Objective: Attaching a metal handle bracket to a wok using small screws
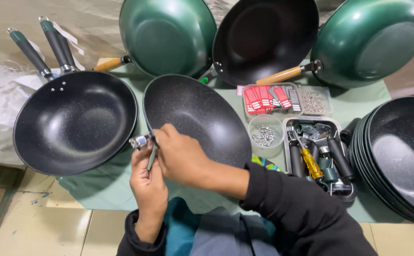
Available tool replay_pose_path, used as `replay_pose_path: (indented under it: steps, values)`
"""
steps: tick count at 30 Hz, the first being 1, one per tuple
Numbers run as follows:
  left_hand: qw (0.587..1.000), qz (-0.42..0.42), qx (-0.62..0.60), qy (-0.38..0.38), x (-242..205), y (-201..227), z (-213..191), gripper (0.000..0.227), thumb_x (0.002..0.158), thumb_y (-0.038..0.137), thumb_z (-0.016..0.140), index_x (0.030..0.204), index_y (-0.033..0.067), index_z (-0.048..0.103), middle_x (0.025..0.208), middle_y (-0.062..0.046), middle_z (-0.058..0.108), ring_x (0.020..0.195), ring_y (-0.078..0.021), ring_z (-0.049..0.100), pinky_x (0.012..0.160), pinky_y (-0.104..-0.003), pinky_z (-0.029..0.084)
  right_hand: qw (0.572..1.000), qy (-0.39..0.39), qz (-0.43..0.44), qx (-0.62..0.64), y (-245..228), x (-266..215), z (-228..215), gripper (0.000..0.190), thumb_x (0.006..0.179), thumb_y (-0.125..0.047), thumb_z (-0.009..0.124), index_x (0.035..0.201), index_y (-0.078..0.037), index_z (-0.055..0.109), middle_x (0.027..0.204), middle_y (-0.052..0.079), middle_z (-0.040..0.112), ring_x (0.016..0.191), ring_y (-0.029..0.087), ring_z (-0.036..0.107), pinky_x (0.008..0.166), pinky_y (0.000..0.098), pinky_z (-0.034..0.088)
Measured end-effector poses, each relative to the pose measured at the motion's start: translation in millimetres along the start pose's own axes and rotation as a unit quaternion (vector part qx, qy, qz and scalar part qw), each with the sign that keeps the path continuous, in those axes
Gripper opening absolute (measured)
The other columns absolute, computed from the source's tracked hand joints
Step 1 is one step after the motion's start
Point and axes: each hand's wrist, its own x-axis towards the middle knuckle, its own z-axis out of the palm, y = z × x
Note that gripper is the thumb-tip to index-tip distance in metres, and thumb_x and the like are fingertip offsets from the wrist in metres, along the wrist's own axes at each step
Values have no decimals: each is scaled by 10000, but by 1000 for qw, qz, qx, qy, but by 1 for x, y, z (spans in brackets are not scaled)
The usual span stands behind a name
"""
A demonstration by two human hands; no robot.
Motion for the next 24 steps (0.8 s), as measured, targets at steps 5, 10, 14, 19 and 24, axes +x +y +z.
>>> replay_pose_path:
  steps: [5, 10, 14, 19, 24]
  values:
    - [979, -120, -162, 25, -4, -41, -16, 393, 909, -58, 459, 1263, -69, 630, 1347, -96, 598, 1284, -198, 569, 1018, -280, 447, 997, -36, -1, -63, 3, 2, 44, 342, 819, -153, 618, 1125, -39, 516, 1064, 175, 516, 713, 440, 649, 481, 630, 474]
    - [935, -234, -261, 46, -1, -44, -25, 440, 925, 35, 421, 1301, -93, 610, 1336, -88, 623, 1108, -126, 592, 680, -141, 352, 994, -3, -24, -102, 16, 5, 92, 220, 857, -126, 595, 1043, -47, 505, 986, 153, 528, 599, 387, 649, 412, 575, 472]
    - [916, -232, -326, 41, -5, -64, -33, 265, 1009, 119, 416, 1113, -36, 605, 1122, -133, 632, 1089, -182, 567, 939, -278, 447, 993, 7, -30, -117, 19, 8, 119, 120, 929, -120, 528, 1016, -38, 526, 944, 151, 546, 562, 362, 648, 386, 540, 471]
    - [910, -234, -339, 46, -10, -104, -46, 229, 1045, 150, 446, 918, 67, 618, 873, -27, 638, 833, -78, 568, 738, -214, 437, 992, 4, -37, -121, 19, 9, 146, 176, 886, -126, 571, 1030, -30, 543, 933, 138, 569, 576, 333, 662, 385, 497, 487]
    - [898, -258, -345, 85, -15, -138, -53, 269, 1031, 155, 528, 764, 141, 558, 784, 27, 587, 794, -55, 531, 744, -213, 425, 990, -62, 10, -125, 23, 9, 173, 205, 950, -133, 504, 1114, -14, 537, 1006, 156, 564, 653, 367, 683, 441, 515, 520]
